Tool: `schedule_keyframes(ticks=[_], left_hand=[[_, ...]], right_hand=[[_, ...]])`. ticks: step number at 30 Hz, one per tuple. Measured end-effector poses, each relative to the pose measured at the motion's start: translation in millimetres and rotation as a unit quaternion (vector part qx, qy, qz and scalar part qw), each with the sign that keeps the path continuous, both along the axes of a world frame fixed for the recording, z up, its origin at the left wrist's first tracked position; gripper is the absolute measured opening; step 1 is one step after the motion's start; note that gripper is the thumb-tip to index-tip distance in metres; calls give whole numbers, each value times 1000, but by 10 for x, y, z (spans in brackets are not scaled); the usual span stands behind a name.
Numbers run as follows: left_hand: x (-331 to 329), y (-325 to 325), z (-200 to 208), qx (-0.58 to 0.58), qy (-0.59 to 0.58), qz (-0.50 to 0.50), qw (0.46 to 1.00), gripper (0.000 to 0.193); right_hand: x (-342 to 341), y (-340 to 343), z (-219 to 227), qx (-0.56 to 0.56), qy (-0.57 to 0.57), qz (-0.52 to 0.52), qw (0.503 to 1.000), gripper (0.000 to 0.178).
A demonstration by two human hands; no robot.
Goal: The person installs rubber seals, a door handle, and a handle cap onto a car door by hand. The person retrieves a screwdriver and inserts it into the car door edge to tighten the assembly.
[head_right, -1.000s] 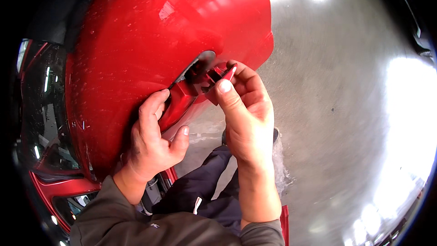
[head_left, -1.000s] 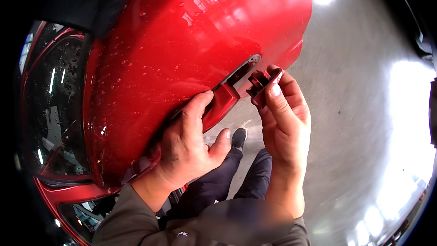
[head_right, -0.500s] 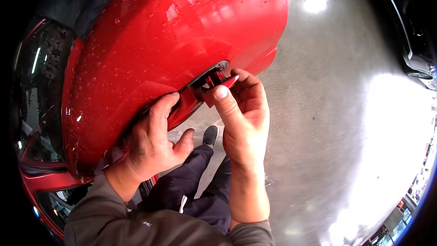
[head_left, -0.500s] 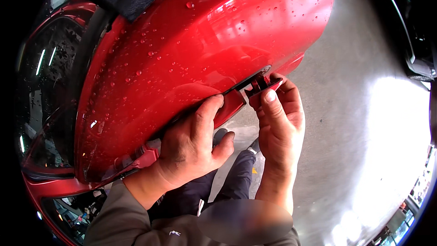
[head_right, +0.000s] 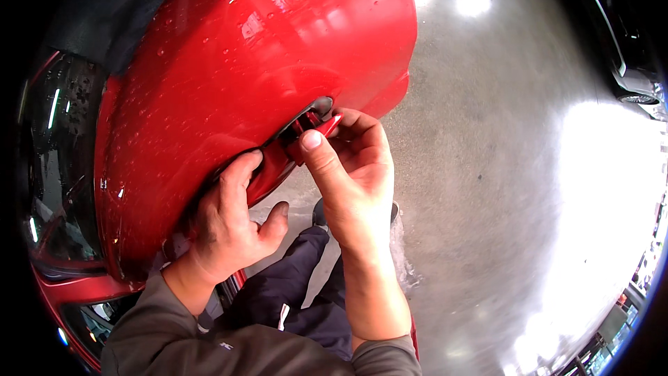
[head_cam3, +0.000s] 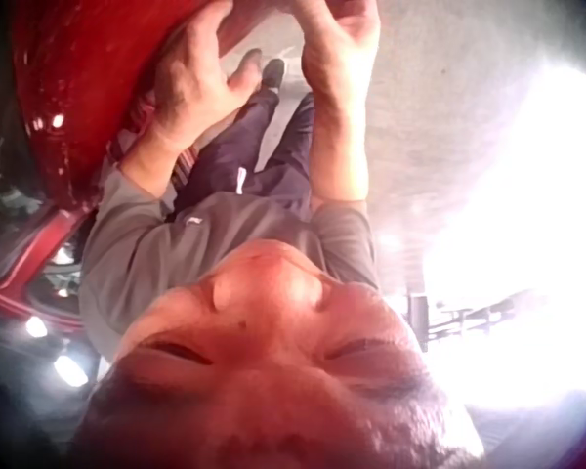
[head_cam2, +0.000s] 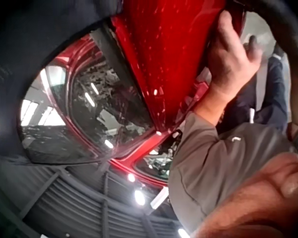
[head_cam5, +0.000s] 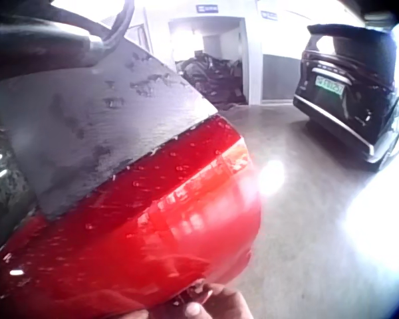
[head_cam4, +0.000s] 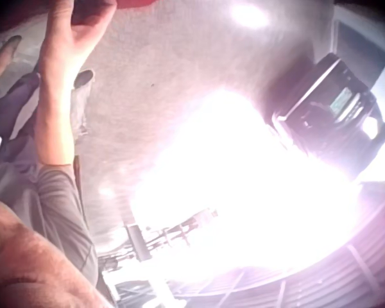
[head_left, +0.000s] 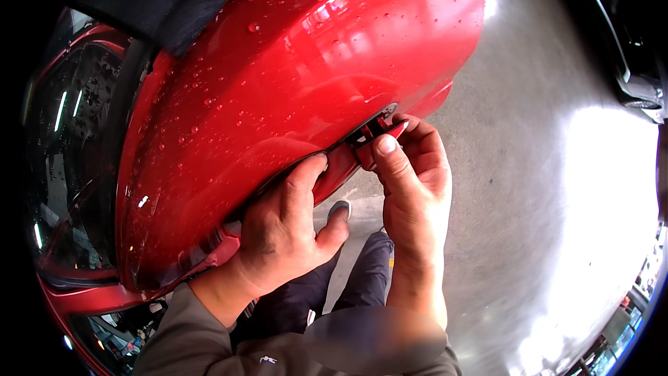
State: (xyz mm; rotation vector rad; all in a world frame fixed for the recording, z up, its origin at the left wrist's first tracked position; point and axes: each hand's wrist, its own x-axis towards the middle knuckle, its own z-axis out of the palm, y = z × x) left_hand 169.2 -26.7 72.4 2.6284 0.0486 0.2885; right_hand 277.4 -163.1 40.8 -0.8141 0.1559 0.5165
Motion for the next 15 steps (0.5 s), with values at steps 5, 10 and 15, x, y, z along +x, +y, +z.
schedule_keyframes(ticks=[5, 10, 15], left_hand=[[20, -30, 19, 14, 8, 2, 1000, 71], [20, -45, 0, 6, 24, 2, 1000, 71], [14, -49, -52, -5, 36, 8, 999, 71]], right_hand=[[19, 2, -21, -56, -29, -9, 998, 40], [97, -68, 31, -33, 0, 19, 999, 39], [137, -90, 30, -39, 1, 33, 999, 40]])
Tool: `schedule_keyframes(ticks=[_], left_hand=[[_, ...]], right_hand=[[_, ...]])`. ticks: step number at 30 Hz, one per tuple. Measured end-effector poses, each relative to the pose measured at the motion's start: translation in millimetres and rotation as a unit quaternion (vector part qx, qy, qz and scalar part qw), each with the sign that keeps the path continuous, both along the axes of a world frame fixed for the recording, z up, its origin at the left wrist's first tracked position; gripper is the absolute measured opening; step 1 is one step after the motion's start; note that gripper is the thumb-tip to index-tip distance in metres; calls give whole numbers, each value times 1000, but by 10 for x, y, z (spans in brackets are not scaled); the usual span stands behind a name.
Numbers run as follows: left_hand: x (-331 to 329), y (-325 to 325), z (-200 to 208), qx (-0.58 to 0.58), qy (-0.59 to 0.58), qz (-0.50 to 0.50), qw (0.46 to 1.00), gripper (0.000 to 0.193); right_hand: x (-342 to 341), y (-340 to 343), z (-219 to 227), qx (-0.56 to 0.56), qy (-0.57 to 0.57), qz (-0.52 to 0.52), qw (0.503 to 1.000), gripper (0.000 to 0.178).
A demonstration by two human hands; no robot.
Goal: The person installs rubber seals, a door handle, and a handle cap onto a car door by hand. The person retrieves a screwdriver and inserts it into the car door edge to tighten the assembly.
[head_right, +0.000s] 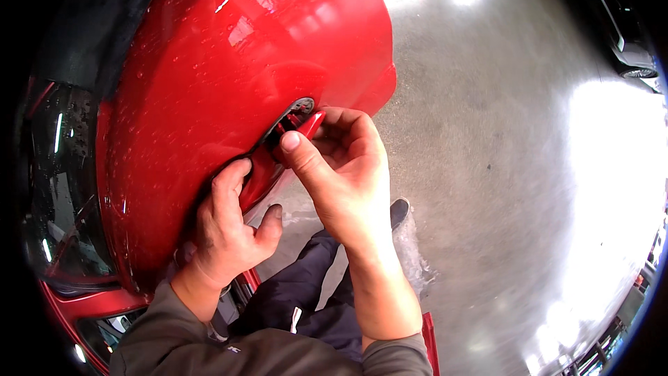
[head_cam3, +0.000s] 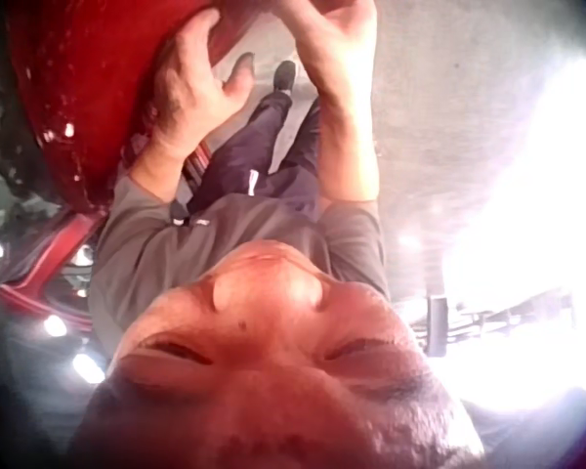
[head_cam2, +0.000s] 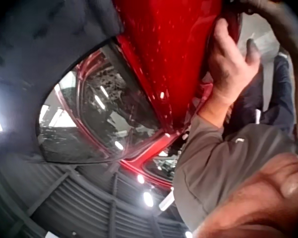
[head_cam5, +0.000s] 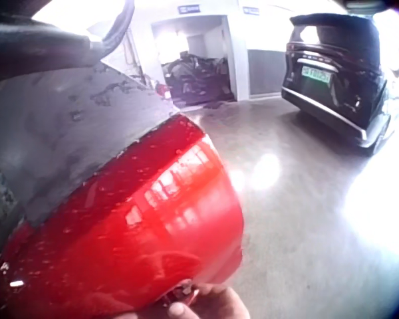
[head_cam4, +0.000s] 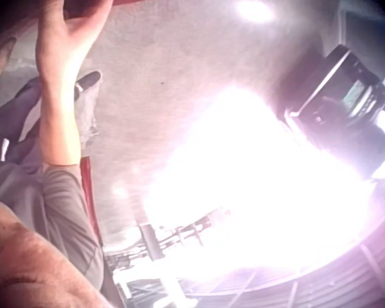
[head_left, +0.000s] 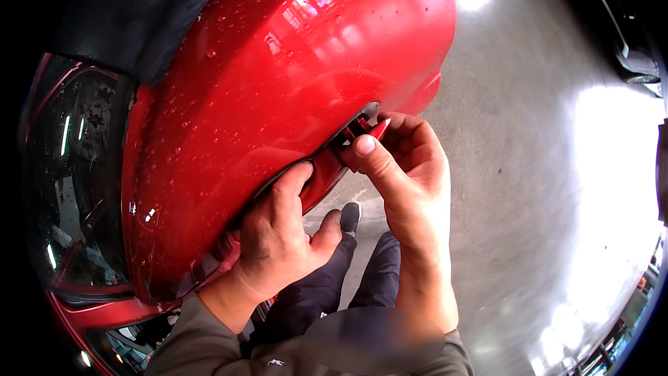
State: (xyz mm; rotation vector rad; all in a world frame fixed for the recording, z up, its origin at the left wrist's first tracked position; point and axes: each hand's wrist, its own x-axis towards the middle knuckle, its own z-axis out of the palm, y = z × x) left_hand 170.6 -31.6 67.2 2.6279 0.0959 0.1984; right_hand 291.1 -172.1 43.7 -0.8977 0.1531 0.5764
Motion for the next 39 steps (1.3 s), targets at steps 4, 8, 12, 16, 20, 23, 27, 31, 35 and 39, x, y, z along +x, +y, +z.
schedule_keyframes(ticks=[4, 8, 12, 16, 20, 23, 27, 31, 35, 39], left_hand=[[45, -19, 21, 28, -39, -6, 999, 69], [23, -54, 66, 21, 34, 7, 999, 68], [71, -110, 120, 80, 60, 9, 995, 67], [68, -78, 68, 67, 53, 6, 996, 66], [101, -89, 45, 68, 51, -2, 996, 67], [102, -99, 23, 67, 59, 0, 996, 67], [124, -90, 3, 67, 55, -2, 996, 66], [101, -77, 8, 66, 53, 1, 996, 66], [97, -89, 0, 64, 66, 3, 996, 68], [99, -93, 13, 55, 66, 6, 996, 69]], right_hand=[[-3, 0, -28, 9, -12, -16, 1000, 40], [-10, -7, -46, -12, -25, -13, 1000, 40], [-47, 2, -143, -18, -44, -27, 999, 38], [-116, 58, -215, -49, -85, -55, 994, 39], [-114, 30, -184, -106, -121, -56, 985, 39], [-68, -30, -169, -118, -118, -29, 986, 38], [-15, -62, -157, -128, -119, -3, 985, 36], [-4, -63, -133, -135, -113, 2, 984, 36], [-8, -67, -189, -138, -132, -7, 982, 38], [3, -73, -172, -106, -104, -7, 989, 42]])
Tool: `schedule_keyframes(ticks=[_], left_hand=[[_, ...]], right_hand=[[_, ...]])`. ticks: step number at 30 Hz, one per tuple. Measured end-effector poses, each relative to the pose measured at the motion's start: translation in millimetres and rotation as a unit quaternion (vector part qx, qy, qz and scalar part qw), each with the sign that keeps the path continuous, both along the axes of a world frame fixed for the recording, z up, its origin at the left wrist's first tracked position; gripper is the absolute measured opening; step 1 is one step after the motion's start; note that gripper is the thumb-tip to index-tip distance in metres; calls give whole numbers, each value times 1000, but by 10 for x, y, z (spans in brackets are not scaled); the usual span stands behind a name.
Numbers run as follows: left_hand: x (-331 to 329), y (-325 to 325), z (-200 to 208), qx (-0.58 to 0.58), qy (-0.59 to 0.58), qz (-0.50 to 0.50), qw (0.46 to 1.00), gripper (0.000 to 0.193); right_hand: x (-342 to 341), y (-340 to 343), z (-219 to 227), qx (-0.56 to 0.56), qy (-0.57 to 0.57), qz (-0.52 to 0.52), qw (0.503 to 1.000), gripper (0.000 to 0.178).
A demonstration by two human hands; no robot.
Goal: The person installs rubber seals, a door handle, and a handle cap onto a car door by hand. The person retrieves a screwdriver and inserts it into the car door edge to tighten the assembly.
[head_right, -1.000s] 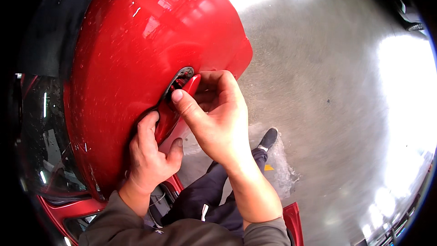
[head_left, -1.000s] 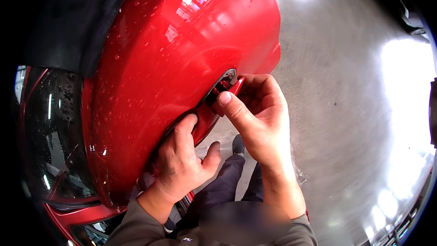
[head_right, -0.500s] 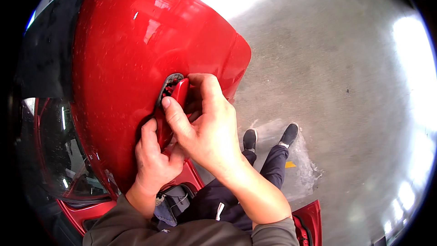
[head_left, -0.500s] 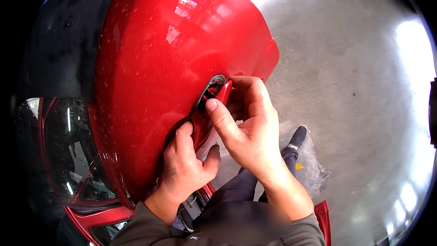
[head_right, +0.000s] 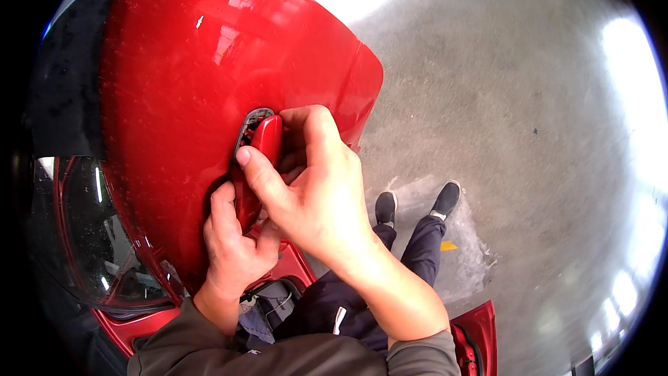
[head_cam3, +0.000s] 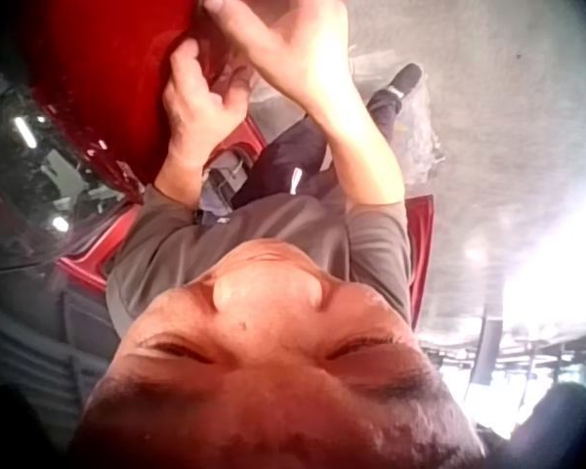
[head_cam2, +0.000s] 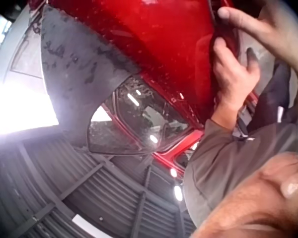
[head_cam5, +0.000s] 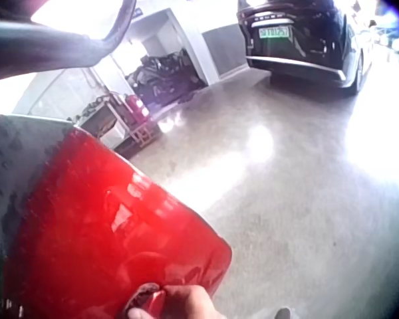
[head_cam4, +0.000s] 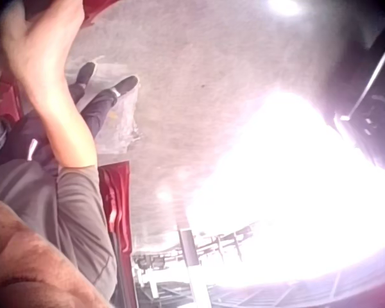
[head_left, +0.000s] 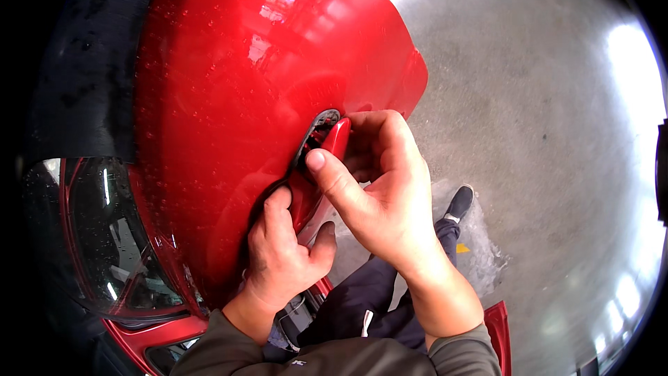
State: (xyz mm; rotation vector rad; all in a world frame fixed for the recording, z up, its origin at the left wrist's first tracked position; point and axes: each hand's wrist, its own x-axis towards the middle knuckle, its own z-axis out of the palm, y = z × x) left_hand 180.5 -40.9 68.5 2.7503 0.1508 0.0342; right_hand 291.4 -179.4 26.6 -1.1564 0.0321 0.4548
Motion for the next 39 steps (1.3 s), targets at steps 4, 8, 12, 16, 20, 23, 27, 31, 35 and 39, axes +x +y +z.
schedule_keyframes(ticks=[4, 8, 12, 16, 20, 23, 27, 31, 35, 39], left_hand=[[13, -14, -6, 2, -9, 2, 1000, 69], [24, -35, -24, 3, -16, 4, 1000, 67], [56, -47, 52, 1, -9, 14, 1000, 68], [94, -25, 125, -7, -20, 2, 1000, 64], [206, -56, 224, -43, 29, 26, 998, 48], [235, -64, 172, -57, 38, 45, 997, 39], [185, -21, 107, -66, 21, 42, 997, 34], [209, 16, 98, -63, -2, 33, 997, 35], [192, -1, 86, -49, -3, 38, 998, 40], [201, -4, 81, -6, -6, 34, 999, 42]], right_hand=[[6, 9, 12, -9, 5, 15, 1000, 44], [-8, 18, -1, 3, 34, 16, 999, 45], [-17, 24, -80, -21, 4, -1, 1000, 43], [-13, 22, -8, -52, -1, 55, 997, 42], [-18, 18, 40, -117, -40, 63, 990, 43], [9, 7, 108, -119, -20, 77, 990, 42], [86, -19, 246, -110, 21, 110, 988, 39], [127, 2, 319, -114, 58, 132, 983, 37], [102, 16, 340, -105, 73, 113, 985, 38], [244, -18, 397, -134, 80, 160, 975, 41]])
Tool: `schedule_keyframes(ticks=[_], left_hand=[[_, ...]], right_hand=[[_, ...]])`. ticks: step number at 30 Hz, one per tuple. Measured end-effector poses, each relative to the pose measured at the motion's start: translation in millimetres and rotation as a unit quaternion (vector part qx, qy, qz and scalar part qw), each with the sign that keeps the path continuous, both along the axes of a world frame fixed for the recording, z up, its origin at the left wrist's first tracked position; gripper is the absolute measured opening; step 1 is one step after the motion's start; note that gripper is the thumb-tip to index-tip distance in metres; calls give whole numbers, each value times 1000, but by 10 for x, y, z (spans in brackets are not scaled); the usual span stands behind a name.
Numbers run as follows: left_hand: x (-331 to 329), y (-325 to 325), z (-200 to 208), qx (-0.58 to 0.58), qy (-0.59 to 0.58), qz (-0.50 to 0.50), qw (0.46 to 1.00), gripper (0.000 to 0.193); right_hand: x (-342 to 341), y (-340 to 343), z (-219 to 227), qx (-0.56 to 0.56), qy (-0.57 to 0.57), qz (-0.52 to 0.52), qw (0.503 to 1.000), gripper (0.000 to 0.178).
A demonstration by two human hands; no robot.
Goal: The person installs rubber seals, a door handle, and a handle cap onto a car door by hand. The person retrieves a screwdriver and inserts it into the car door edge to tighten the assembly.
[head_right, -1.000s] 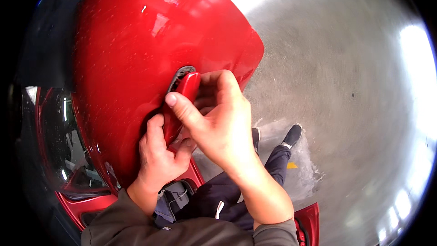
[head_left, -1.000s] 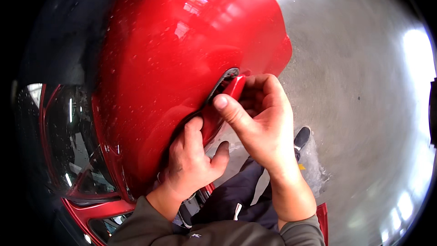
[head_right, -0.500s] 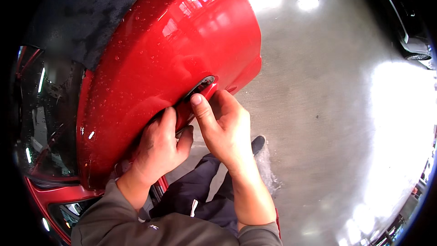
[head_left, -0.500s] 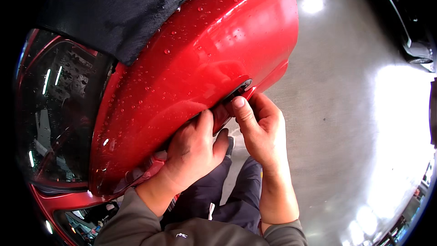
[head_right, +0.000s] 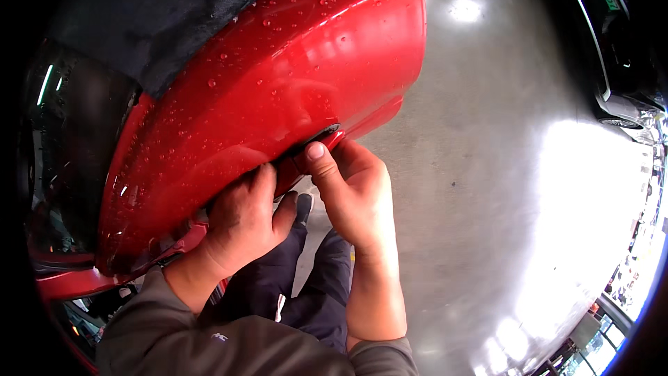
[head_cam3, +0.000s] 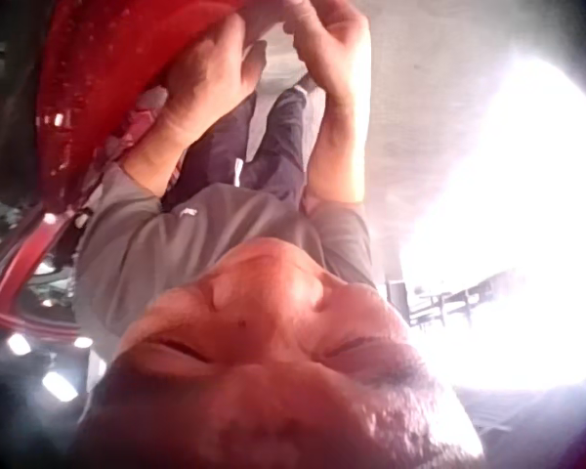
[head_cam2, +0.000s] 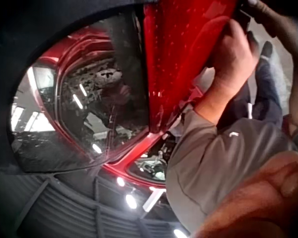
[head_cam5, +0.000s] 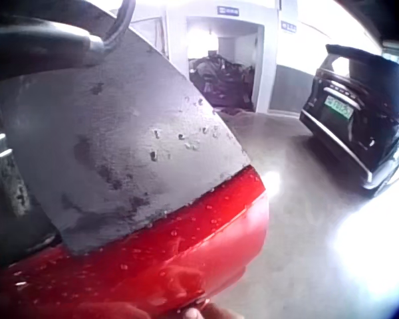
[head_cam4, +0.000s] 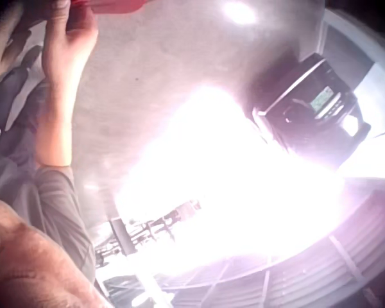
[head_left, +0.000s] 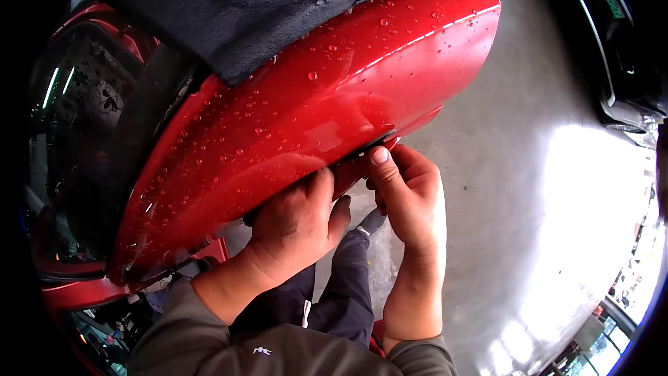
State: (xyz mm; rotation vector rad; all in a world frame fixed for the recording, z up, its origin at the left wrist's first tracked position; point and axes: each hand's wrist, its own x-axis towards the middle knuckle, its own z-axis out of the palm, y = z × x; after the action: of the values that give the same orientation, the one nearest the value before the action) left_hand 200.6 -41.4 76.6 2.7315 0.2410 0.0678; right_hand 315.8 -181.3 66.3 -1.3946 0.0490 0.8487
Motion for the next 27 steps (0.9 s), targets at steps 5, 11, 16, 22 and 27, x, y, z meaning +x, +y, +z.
schedule_keyframes(ticks=[5, 11, 16, 22, 27], left_hand=[[27, -16, 18, -19, 7, 10, 1000, 43], [40, -139, 31, -35, 0, 61, 998, 45], [146, -330, 102, -2, 34, 150, 988, 47], [290, -432, 62, 46, -22, 248, 967, 38], [259, -348, -23, 99, -86, 234, 963, 42]], right_hand=[[-42, 13, -50, -27, -8, -20, 999, 43], [97, -150, -165, -40, -10, 6, 999, 47], [396, -551, -567, -169, -464, -86, 865, 119], [890, -256, -707, 44, -497, 22, 866, 160], [815, -149, -760, 44, -486, 24, 872, 164]])
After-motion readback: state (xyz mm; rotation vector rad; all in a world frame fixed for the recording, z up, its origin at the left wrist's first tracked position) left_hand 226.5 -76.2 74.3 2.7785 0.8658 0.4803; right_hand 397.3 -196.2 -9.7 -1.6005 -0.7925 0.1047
